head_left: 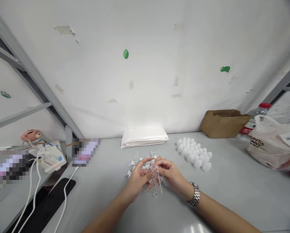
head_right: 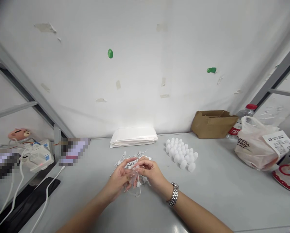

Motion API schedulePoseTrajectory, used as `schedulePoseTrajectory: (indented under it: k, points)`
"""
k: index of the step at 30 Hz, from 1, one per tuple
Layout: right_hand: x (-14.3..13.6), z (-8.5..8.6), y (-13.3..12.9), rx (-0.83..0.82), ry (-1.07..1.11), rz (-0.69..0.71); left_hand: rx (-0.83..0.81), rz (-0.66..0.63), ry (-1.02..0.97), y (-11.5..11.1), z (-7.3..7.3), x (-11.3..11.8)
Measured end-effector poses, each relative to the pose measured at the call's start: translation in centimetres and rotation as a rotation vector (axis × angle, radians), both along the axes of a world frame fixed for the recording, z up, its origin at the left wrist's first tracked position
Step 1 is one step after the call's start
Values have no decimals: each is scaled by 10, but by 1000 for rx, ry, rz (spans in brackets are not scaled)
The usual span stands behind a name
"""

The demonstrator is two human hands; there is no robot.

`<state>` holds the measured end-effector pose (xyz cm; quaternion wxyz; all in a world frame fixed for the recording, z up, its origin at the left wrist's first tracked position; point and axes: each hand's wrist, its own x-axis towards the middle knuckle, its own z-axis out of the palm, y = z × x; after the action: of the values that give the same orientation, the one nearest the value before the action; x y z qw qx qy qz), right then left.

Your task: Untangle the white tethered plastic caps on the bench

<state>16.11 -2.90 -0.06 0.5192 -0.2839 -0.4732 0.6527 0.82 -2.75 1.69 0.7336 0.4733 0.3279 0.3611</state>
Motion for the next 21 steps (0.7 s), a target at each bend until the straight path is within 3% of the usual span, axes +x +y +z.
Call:
schedulePoseTrajectory:
  k: [8, 15, 21]
  points:
    - [-9, 1, -4, -73, 24, 81, -138, -18, -109, -2, 3, -1]
    - [-10, 0, -11, 1, -165, -134, -19, 142, 14, 1, 0, 0]
    - [-6, 5, -8, 37, -280, -199, 133, 177, 107, 6, 2, -2]
